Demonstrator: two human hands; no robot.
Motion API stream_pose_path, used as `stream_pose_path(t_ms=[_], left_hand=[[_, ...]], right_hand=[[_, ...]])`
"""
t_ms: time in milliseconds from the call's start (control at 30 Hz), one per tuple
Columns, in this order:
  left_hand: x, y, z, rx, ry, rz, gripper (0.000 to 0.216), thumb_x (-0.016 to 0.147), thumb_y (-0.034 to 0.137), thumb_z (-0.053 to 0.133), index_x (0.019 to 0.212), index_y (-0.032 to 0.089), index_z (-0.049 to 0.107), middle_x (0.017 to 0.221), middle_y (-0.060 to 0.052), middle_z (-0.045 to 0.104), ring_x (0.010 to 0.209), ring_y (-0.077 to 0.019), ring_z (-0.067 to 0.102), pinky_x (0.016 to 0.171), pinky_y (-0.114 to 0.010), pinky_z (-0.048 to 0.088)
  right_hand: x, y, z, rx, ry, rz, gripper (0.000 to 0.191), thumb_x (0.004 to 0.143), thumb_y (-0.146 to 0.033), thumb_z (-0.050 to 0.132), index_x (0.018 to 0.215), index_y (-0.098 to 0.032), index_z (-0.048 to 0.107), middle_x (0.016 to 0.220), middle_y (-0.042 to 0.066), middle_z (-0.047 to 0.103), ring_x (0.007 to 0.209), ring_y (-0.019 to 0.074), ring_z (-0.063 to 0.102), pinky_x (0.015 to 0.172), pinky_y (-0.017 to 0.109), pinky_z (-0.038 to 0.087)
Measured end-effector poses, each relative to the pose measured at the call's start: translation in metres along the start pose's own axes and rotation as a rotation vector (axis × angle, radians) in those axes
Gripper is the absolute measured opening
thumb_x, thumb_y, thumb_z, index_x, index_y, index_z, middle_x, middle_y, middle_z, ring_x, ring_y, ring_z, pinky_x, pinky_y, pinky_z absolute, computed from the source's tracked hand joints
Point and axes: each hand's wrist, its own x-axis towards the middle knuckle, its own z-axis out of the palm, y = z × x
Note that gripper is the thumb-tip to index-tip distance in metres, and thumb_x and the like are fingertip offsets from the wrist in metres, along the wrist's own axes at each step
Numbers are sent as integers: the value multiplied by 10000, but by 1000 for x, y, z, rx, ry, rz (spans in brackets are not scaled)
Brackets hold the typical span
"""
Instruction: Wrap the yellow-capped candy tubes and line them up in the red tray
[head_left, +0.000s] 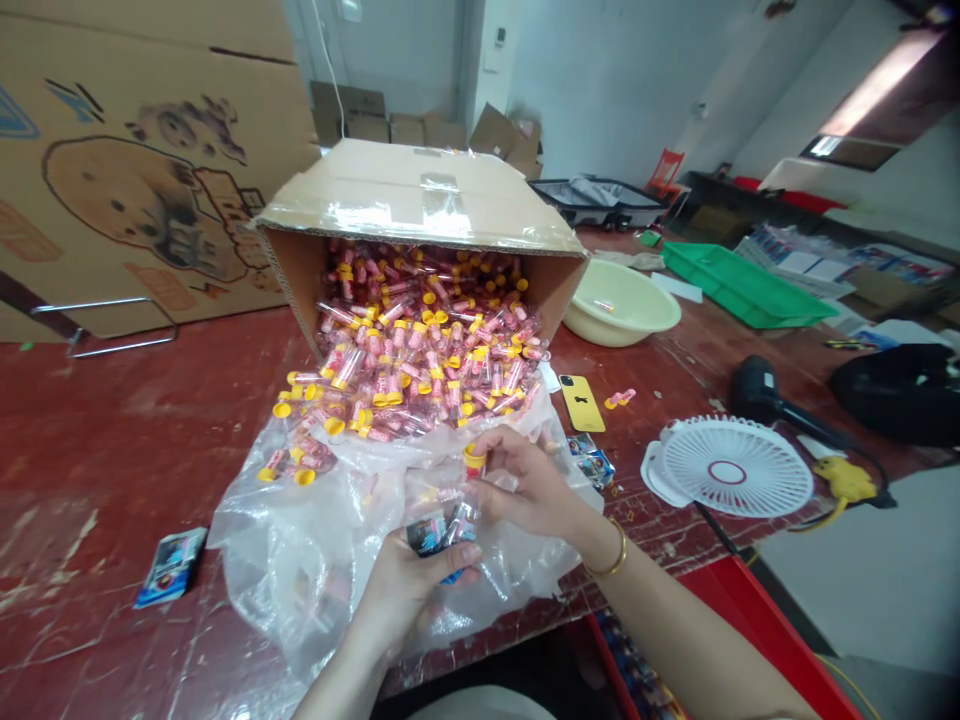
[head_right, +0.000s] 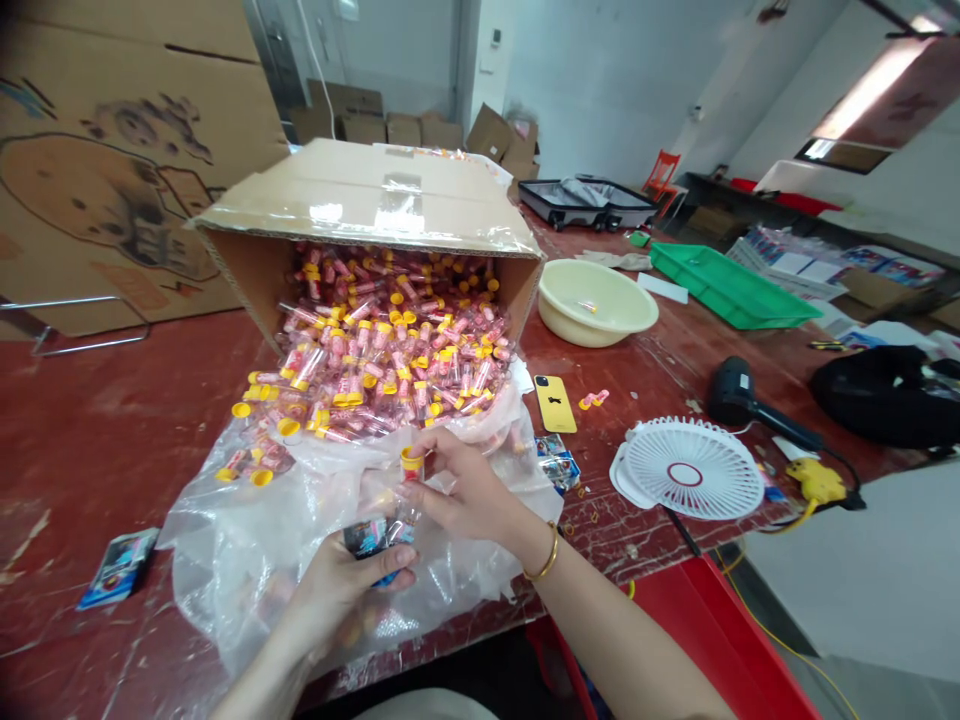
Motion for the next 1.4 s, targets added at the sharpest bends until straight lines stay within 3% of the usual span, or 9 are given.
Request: stream_pose_path(t_ms=[167,367,467,567,667,800,933,1133,1400], left_hand=[[0,-3,2,-22,21,-18,305,630,371,785,799,126,721,682,-70,738,596,-189,673,558,-276,547],[5,0,11,-164,5,-59,331,735,352,711,1001,156,692,899,-103,754,772,-212,703,607,-272,563],[8,5,18,-220,-23,-63,318,728,332,723,991,155,697,894,-94,755,798,-207,701,613,-251,562],[10,8,23,-247,-15,-77,334,740,372,705,985,145,697,815,-89,756,755,-199,699,610,-253,560],[10,10,24,-207,12,-111,344,743,407,691,948,132,706,773,-92,751,699,-194,691,608,-271,555],[5,14,17,11,-132,24,337,758,414,669,921,125,725,756,-81,749,673,-180,674,630,-254,522],[0,14,11,136,-224,113,289,730,332,714,955,153,731,718,-44,745,685,-181,654,663,-255,489],[1,-3,17,5,-146,77,319,694,369,728,904,128,736,790,-84,753,747,-227,665,684,-298,490],[-2,-8,27,-94,-53,58,319,665,345,754,910,143,728,809,-80,754,775,-242,678,653,-283,501]], right_hand=[[-5,12,15,298,30,227,296,733,-332,710,863,-211,473,730,-39,542,624,91,561,585,214,459],[-23,32,38,438,315,253,273,789,-440,631,856,-235,463,770,-20,599,695,130,600,614,242,490],[-33,30,43,406,269,261,279,820,-496,562,875,-234,485,820,-3,599,724,138,597,670,275,503],[-43,24,47,342,107,227,565,630,-446,766,1059,-256,452,1018,36,560,875,176,586,751,317,505],[-51,22,50,226,112,258,885,430,-225,871,1152,-279,363,1062,43,514,861,180,579,680,296,509],[-56,23,49,174,144,206,685,544,-58,699,1105,-268,368,986,22,506,727,133,551,556,232,458],[-57,22,47,166,162,147,667,544,-7,629,1092,-266,353,1055,37,463,809,146,540,550,213,430],[-57,21,54,285,209,181,608,568,-2,593,1027,-279,306,972,-2,432,776,115,528,572,207,430],[-56,20,53,328,182,202,588,562,3,583,986,-289,297,895,-26,418,602,70,459,437,168,324]])
